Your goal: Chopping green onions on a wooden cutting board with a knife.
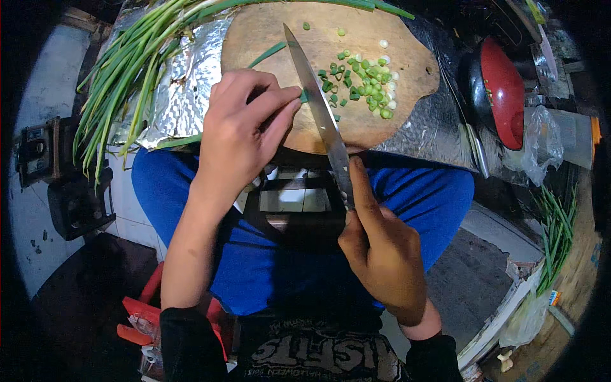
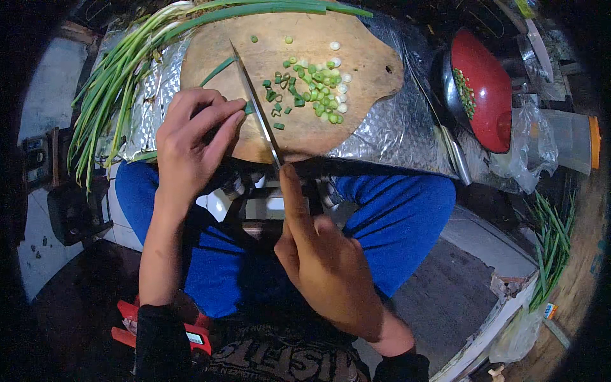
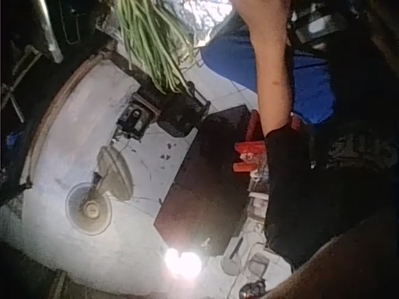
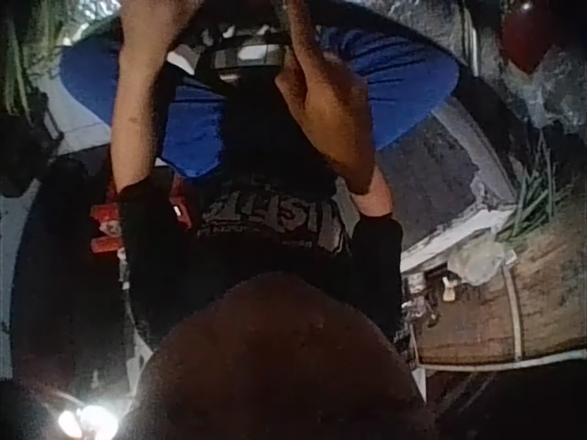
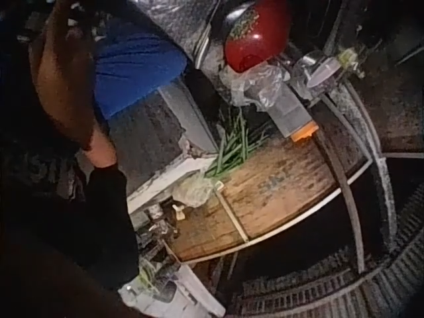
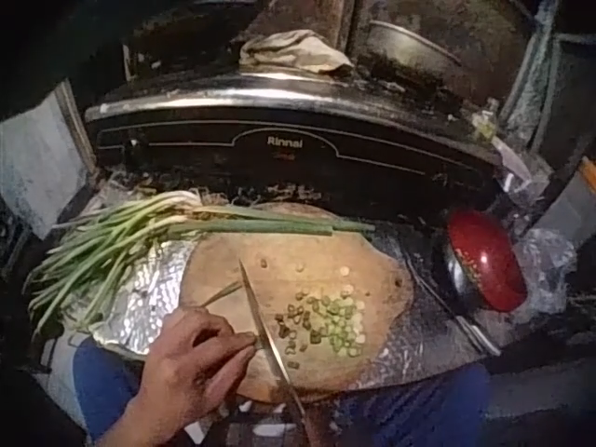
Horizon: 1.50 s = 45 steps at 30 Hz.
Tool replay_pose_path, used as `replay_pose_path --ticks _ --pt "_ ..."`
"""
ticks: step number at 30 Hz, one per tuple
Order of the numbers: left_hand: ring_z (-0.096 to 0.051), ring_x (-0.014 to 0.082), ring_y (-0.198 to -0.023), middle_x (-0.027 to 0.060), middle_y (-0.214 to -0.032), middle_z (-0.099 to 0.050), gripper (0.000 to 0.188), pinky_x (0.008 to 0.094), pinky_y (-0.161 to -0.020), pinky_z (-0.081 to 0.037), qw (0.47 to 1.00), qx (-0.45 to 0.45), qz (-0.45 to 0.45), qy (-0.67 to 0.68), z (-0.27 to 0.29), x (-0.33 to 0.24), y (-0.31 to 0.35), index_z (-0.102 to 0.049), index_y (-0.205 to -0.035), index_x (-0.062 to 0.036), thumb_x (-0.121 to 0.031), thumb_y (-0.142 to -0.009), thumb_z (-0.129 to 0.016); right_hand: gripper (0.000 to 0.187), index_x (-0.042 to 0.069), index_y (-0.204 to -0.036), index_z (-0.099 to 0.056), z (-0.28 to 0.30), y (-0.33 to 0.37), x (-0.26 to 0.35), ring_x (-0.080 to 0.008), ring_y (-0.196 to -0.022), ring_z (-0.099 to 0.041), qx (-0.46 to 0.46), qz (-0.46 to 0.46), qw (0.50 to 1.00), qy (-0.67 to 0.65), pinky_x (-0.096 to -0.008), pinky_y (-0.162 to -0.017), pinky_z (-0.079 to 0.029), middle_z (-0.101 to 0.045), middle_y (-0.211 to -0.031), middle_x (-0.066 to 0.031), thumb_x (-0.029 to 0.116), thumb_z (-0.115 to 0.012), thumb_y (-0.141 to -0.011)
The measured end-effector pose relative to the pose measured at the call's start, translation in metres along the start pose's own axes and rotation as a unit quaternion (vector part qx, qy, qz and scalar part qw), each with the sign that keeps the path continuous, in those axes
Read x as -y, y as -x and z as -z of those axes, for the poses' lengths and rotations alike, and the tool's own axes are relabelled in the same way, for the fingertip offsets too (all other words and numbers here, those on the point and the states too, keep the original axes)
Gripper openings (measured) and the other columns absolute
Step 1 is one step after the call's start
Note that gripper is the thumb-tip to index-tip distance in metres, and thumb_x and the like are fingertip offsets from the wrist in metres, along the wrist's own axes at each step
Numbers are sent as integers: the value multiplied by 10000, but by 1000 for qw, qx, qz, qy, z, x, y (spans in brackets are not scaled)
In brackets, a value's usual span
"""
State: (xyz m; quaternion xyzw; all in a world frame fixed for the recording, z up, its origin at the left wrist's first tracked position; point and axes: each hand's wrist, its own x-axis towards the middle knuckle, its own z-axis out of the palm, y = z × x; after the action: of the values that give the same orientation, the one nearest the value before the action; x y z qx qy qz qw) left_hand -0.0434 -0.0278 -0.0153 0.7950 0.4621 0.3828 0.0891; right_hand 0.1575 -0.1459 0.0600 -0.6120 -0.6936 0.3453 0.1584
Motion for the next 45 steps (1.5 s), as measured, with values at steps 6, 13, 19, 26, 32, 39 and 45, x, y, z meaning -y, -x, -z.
replay_pose_path --ticks 6,13,19,26,32,39,45 --pt "-603 292 -872 88 -910 -625 182 386 -791 -486 1000 -7 8 17 -3 1 3 -766 -953 -51 -53 -775 -804 717 37 -1564 -386 2 9 5 -216 -620 -614 19 -22 999 12 -355 -621 -524 -588 -723 -132 -26 -643 -897" --pt "-620 276 -890 88 -916 -643 182 372 -795 -500 1000 1 -3 12 0 2 0 -771 -961 -42 -39 -782 -805 784 33 -1580 -348 1 5 13 -222 -628 -621 42 -35 998 40 -356 -639 -533 -596 -737 -120 -61 -652 -864" --pt "-612 297 -895 92 -914 -636 175 389 -811 -490 1000 6 1 17 -1 0 1 -764 -949 -44 -59 -779 -801 829 86 -1599 -324 -10 -14 9 -247 -661 -640 -6 -36 999 12 -366 -659 -537 -606 -764 -124 -50 -670 -858" --pt "-639 253 -897 85 -916 -666 208 351 -814 -517 999 18 10 35 5 -1 1 -774 -980 -31 -22 -774 -807 808 95 -1595 -336 -15 -36 9 -245 -676 -650 -51 -17 998 15 -362 -675 -540 -606 -764 -132 -47 -660 -869" --pt "-643 244 -860 79 -879 -667 163 344 -799 -513 999 8 20 44 3 -1 -2 -776 -935 -31 -41 -777 -814 725 66 -1561 -404 -4 -29 -1 -226 -632 -628 -98 49 994 4 -350 -663 -529 -621 -768 -157 -46 -628 -881" --pt "-618 287 -852 93 -876 -642 135 374 -746 -508 999 -4 24 45 -3 1 -2 -768 -897 -48 -63 -772 -817 775 69 -1581 -345 -3 -24 2 -275 -616 -642 -50 34 998 18 -402 -611 -527 -606 -711 -155 18 -672 -880" --pt "-621 287 -856 93 -880 -646 137 376 -751 -510 999 -12 20 38 -4 2 -2 -765 -883 -45 -69 -763 -828 804 100 -1595 -319 -5 -21 1 -284 -627 -657 -22 15 1000 -2 -414 -615 -540 -614 -724 -155 24 -669 -874"
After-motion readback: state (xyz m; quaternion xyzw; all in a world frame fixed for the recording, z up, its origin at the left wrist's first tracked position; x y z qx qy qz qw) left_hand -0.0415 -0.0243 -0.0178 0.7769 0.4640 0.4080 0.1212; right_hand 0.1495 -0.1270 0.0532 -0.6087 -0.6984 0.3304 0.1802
